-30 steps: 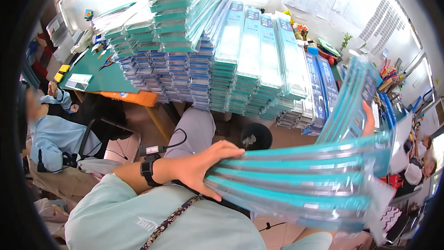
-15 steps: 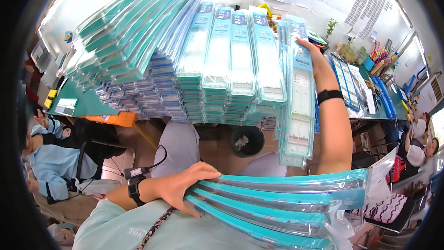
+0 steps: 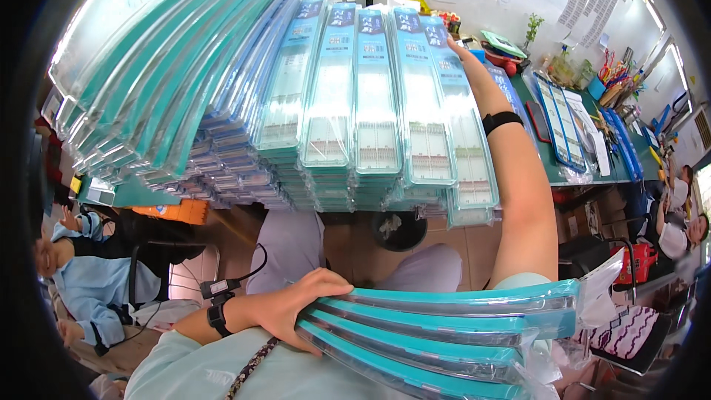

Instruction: Organizing and stacking plastic-packaged fishing line or similar items on a workspace.

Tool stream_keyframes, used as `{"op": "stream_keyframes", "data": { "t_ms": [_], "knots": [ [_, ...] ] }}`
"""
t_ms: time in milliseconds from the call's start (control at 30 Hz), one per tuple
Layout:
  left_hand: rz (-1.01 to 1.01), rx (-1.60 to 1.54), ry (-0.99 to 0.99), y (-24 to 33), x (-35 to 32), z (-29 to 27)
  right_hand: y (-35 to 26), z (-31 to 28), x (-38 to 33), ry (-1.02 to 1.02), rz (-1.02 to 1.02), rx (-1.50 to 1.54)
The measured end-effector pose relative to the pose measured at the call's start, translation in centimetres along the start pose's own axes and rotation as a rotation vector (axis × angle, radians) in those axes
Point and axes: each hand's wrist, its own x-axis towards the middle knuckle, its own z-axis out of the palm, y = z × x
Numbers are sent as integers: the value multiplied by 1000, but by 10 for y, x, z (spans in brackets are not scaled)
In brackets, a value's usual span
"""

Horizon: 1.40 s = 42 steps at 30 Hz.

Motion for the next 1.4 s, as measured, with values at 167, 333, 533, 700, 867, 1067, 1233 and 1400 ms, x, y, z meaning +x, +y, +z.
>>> {"op": "stream_keyframes", "data": {
  "t_ms": [167,333,533,700,867,1067,1233,1400],
  "knots": [
    [1,1,-23,-6,7,-6,7,-7,-2,-78,-49,-137],
    [5,-13,-41,-12,13,-8,14,-37,-21,-239,0,-87],
    [-8,-25,4,-19,10,-10,33,-30,-104,7,60,2],
    [0,-16,70,-21,13,-9,40,-65,-199,327,-471,-383],
    [78,-11,73,-12,32,-9,52,-49,-319,648,-860,-473],
    [142,46,63,6,59,6,157,1,-364,649,-849,-333],
    [181,146,207,22,76,37,189,20,-362,642,-843,-285],
    [140,189,186,34,89,49,194,31,-367,671,-866,-265]
  ]
}}
